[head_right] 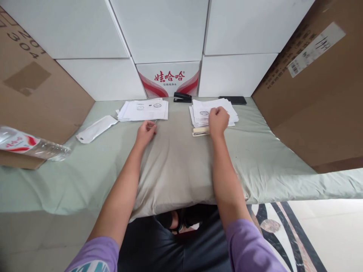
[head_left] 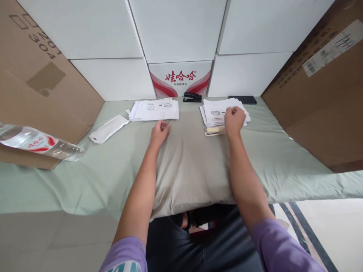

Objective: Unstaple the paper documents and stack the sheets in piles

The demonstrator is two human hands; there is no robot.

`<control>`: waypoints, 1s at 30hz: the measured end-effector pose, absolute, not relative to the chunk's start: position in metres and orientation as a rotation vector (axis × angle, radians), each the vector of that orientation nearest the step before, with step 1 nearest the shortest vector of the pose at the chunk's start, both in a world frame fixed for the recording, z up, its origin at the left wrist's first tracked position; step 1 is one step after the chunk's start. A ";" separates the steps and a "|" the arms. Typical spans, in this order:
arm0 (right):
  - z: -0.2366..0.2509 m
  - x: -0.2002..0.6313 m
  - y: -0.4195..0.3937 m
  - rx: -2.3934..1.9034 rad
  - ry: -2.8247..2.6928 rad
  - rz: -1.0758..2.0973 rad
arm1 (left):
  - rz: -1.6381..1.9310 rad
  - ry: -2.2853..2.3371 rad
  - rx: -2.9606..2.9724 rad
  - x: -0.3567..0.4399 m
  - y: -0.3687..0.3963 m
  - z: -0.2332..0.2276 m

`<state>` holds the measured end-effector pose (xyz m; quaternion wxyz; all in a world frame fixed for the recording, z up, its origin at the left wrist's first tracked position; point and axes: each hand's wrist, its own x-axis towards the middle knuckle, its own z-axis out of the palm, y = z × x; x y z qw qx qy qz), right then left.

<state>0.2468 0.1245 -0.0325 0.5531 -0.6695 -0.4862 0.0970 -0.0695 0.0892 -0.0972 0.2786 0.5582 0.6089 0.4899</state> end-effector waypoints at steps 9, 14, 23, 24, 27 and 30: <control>-0.078 0.107 0.070 -1.487 -2.225 0.413 | 1.214 1.999 2.007 -0.078 0.115 -0.098; -0.086 0.108 0.073 -1.498 -2.274 0.348 | 0.713 2.169 2.220 -0.070 0.131 -0.087; -0.091 0.109 0.077 -1.415 -2.156 0.437 | 0.958 2.378 2.129 -0.070 0.141 -0.091; -0.092 0.110 0.078 -1.388 -2.111 0.482 | 1.030 2.351 2.161 -0.071 0.141 -0.091; -0.093 0.114 0.084 -1.230 -1.859 0.733 | 1.256 2.120 2.366 -0.070 0.136 -0.089; -0.094 0.118 0.093 -1.066 -1.510 1.037 | 1.314 1.783 2.602 -0.059 0.127 -0.085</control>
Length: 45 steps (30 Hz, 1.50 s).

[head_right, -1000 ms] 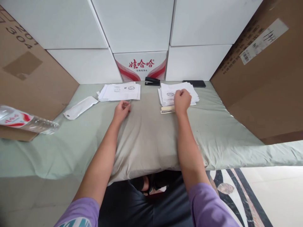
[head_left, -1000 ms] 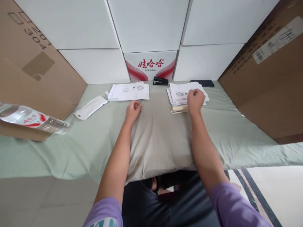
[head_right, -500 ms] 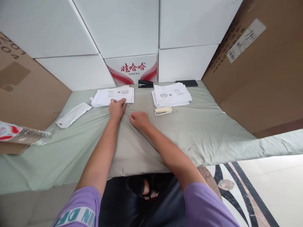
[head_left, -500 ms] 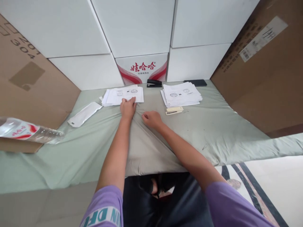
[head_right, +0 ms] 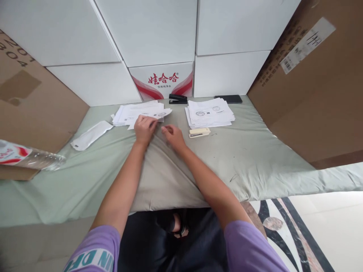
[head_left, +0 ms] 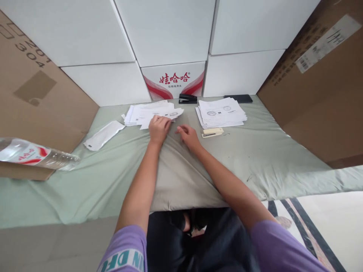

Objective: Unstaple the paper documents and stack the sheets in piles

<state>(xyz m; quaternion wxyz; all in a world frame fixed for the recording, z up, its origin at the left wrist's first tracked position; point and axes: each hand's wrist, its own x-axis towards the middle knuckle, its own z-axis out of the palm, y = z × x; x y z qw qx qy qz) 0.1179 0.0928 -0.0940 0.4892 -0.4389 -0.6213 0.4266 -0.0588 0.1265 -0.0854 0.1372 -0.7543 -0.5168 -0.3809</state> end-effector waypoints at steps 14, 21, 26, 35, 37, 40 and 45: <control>-0.089 0.120 0.092 -1.057 -1.193 1.083 | -0.969 -1.281 -2.459 -0.025 0.094 -0.098; -0.093 0.121 0.100 -1.025 -1.084 1.243 | -1.100 -1.357 -2.473 -0.029 0.085 -0.094; -0.096 0.124 0.101 -0.937 -1.099 1.243 | -1.476 -1.912 -1.940 -0.055 0.094 -0.095; -0.092 0.130 0.101 -0.991 -1.104 1.127 | -1.462 -2.644 -1.727 -0.079 0.101 -0.096; -0.094 0.134 0.102 -1.001 -1.120 1.132 | -1.204 -2.626 -1.869 -0.076 0.097 -0.093; -0.098 0.140 0.102 -1.012 -1.156 1.162 | -0.760 -2.548 -2.105 -0.073 0.091 -0.090; -0.104 0.149 0.099 -0.995 -1.174 1.186 | -0.445 -2.511 -2.160 -0.074 0.082 -0.090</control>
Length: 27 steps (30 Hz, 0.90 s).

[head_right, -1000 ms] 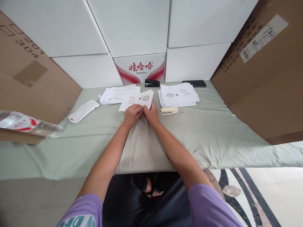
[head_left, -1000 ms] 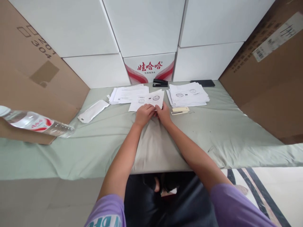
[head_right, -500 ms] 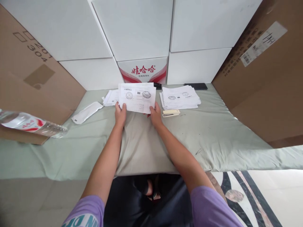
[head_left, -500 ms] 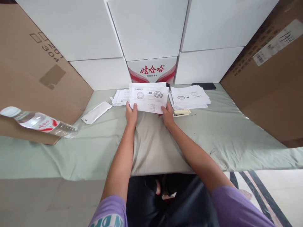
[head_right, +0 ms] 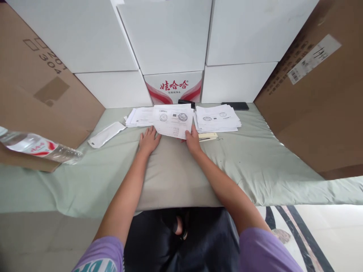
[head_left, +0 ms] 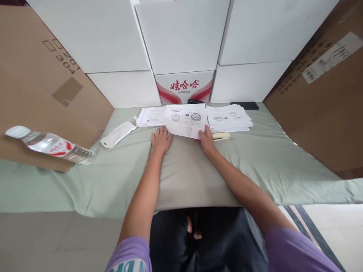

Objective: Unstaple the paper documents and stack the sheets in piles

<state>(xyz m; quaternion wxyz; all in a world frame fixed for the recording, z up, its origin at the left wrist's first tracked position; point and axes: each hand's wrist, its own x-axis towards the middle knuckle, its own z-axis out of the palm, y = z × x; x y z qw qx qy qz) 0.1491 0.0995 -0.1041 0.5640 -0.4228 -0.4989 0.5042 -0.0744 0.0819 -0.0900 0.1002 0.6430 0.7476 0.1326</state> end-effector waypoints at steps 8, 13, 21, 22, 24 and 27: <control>-0.105 0.150 0.095 -0.974 -1.231 1.014 | 0.380 2.340 1.787 -0.090 0.080 -0.097; -0.106 0.149 0.096 -1.018 -1.248 0.984 | 0.402 2.362 1.776 -0.090 0.080 -0.097; -0.105 0.139 0.099 -1.178 -1.235 1.040 | 0.410 2.350 1.772 -0.087 0.080 -0.092; -0.104 0.138 0.098 -1.174 -1.235 1.033 | 0.416 2.354 1.777 -0.087 0.080 -0.092; -0.102 0.136 0.096 -1.179 -1.241 0.998 | 0.417 2.358 1.787 -0.086 0.080 -0.093; -0.099 0.135 0.092 -1.200 -1.258 0.954 | 0.399 2.374 1.792 -0.085 0.080 -0.095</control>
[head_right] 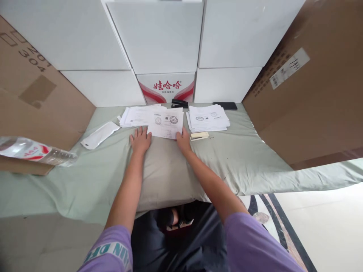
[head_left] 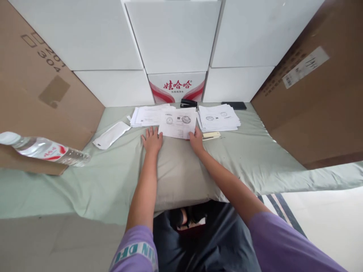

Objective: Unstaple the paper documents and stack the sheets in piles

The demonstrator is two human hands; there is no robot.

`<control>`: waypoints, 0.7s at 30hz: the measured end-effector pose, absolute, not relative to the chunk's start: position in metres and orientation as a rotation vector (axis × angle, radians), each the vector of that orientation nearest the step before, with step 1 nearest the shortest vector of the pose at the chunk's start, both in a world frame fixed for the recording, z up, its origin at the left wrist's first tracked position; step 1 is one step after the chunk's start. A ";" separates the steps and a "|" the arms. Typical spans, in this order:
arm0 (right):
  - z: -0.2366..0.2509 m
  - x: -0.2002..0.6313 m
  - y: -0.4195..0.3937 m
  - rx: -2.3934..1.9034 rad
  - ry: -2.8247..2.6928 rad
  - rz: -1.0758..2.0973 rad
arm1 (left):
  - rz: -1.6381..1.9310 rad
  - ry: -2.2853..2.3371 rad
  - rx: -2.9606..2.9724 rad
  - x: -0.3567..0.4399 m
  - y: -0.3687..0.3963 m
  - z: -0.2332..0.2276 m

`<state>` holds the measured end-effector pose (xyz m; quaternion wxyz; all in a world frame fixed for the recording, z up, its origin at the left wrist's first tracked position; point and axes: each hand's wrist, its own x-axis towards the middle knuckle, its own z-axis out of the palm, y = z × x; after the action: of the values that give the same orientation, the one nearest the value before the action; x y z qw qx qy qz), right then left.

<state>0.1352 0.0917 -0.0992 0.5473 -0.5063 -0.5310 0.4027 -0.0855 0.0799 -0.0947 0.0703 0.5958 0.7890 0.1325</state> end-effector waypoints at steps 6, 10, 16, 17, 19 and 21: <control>-0.095 0.135 0.089 -1.229 -1.272 0.986 | 0.433 2.404 1.818 -0.081 0.075 -0.093; -0.092 0.133 0.087 -1.243 -1.280 0.983 | 0.419 2.399 1.834 -0.080 0.070 -0.088; -0.093 0.132 0.087 -1.229 -1.286 0.943 | 0.485 2.312 1.852 -0.085 0.069 -0.082; -0.093 0.132 0.087 -1.217 -1.292 0.948 | 0.513 2.277 1.850 -0.087 0.069 -0.082; -0.094 0.133 0.087 -1.183 -1.310 0.956 | 0.579 2.217 1.828 -0.090 0.070 -0.081; -0.094 0.133 0.088 -1.168 -1.336 0.940 | 0.651 2.188 1.797 -0.094 0.072 -0.081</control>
<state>0.1332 0.0878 -0.0941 0.5370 -0.4908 -0.5611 0.3949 -0.0943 0.0721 -0.0810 0.1180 0.6141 0.7480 0.2225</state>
